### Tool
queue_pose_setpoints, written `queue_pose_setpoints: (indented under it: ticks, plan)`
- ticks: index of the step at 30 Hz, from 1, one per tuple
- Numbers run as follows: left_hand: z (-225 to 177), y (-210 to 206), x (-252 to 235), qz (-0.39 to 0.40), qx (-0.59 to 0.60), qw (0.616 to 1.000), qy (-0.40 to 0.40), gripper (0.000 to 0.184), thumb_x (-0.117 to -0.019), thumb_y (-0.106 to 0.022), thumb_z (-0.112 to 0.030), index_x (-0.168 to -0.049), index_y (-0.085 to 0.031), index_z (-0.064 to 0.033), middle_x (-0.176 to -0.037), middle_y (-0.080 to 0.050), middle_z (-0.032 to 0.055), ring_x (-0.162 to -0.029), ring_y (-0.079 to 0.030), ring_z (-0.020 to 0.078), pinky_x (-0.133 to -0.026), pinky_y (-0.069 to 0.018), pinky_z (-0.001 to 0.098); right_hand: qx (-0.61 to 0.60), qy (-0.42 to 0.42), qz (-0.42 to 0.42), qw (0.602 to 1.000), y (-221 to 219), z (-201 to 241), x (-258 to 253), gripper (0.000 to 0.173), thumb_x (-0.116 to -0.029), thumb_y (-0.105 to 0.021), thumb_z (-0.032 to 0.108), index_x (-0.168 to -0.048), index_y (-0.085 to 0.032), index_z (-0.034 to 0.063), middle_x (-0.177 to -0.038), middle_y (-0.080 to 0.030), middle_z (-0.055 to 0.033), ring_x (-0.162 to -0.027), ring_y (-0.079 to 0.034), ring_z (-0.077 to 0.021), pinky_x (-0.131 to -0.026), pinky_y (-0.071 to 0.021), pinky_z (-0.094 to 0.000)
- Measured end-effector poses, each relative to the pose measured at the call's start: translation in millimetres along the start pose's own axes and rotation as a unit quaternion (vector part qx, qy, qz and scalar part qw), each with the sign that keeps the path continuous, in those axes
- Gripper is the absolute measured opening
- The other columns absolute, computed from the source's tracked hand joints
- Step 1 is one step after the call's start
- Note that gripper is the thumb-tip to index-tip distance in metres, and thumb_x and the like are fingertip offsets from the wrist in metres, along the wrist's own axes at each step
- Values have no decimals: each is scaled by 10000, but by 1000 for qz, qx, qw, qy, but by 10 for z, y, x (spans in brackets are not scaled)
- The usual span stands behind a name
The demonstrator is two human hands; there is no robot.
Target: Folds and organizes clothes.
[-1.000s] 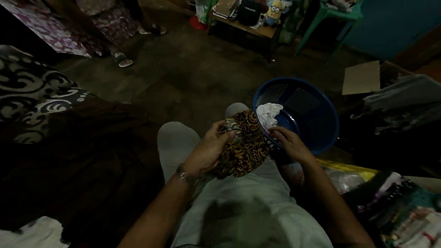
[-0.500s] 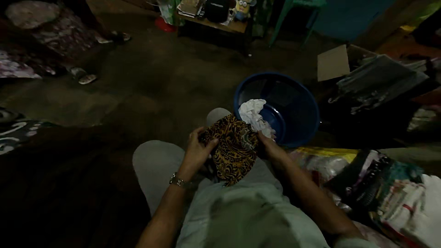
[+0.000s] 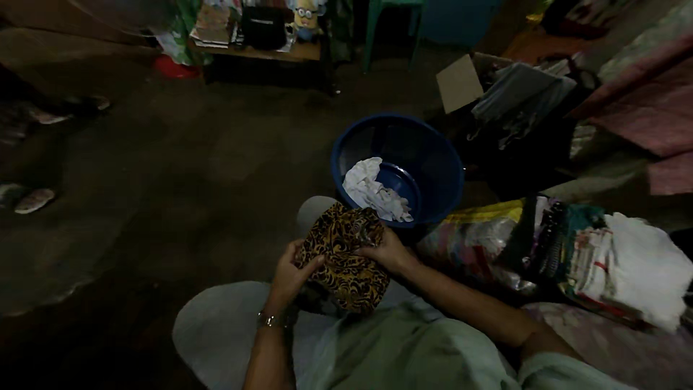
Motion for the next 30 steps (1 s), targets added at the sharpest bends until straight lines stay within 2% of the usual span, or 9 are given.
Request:
queue_pose_setpoints:
  ticks: [5,9,13,15,17,21,24,26,30]
  plan:
    - [151,-12,59,68,97,993,-8,394,-926,-629,-128,-1283,-581,30,-1081,-718,2,-949,-687,1,-876,-579,222,102,189,-40,976,-91,190,158,421,-872,-705,-1,-1249,-580,-143,-1218,-656,-259,-1162,-643,-254,-1040,-503,-351]
    - [223,-10,86,116,160,980,30,295,-932,-561,-128,-1212,-593,-44,-945,-725,-77,-831,-697,2,-765,-599,207,62,282,13,957,-42,379,329,352,-758,-690,-149,-1098,-602,-163,-1140,-649,-273,-1091,-643,-285,-979,-525,-385]
    - [506,46,-29,194,206,959,-2,269,-993,-579,-348,-1185,-669,-184,-952,-749,-84,-845,-718,63,-767,-609,252,115,357,5,927,411,837,674,374,-693,-707,-187,-1056,-628,-146,-1071,-679,-258,-1027,-671,-308,-919,-548,-418]
    - [599,78,-100,200,216,956,-2,273,-995,-606,-418,-1173,-677,-223,-955,-743,-103,-867,-711,65,-801,-601,269,149,339,-28,928,762,1044,907,365,-715,-704,-167,-1072,-646,-117,-1046,-692,-227,-984,-676,-280,-869,-557,-418]
    - [578,91,-104,184,191,964,6,221,-1034,-506,-283,-1192,-620,-180,-950,-722,-140,-869,-696,30,-811,-590,249,188,298,-59,934,1170,1215,1162,326,-758,-690,-156,-1067,-635,-66,-1013,-681,-180,-939,-670,-236,-822,-571,-405]
    - [711,121,-131,189,142,971,24,222,-1030,-500,-211,-1221,-607,-170,-885,-664,-165,-757,-618,-8,-725,-544,217,219,277,-144,924,2066,1444,1723,313,-795,-678,-107,-1091,-612,-28,-1022,-670,-83,-919,-650,-80,-822,-570,-255]
    - [683,132,-77,181,88,978,55,294,-1030,-491,-199,-1292,-540,-76,-917,-629,-127,-800,-625,11,-776,-556,251,228,198,-214,929,2758,1503,2175,410,-793,-726,-80,-1164,-584,22,-1058,-660,-6,-940,-641,12,-838,-563,-178]
    - [625,101,-13,164,77,981,72,283,-1035,-482,-180,-1287,-534,-63,-910,-633,-119,-798,-637,15,-787,-566,257,211,150,-270,927,3203,1411,2467,557,-796,-712,-94,-1318,-553,19,-1163,-655,-5,-1018,-634,21,-902,-547,-174]
    - [582,77,26,149,61,983,89,271,-1033,-498,-164,-1274,-530,-46,-919,-643,-91,-820,-651,35,-821,-574,286,149,92,-339,924,4038,712,2766,606,-819,-653,-87,-1384,-511,80,-1159,-667,3,-993,-663,-22,-881,-579,-224]
Point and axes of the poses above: each hand's wrist, its own x-axis away from the middle knuckle, its own y-axis out of the back of the hand, z = x × y, the point moved 3 cm from there along -x, towards the middle knuckle
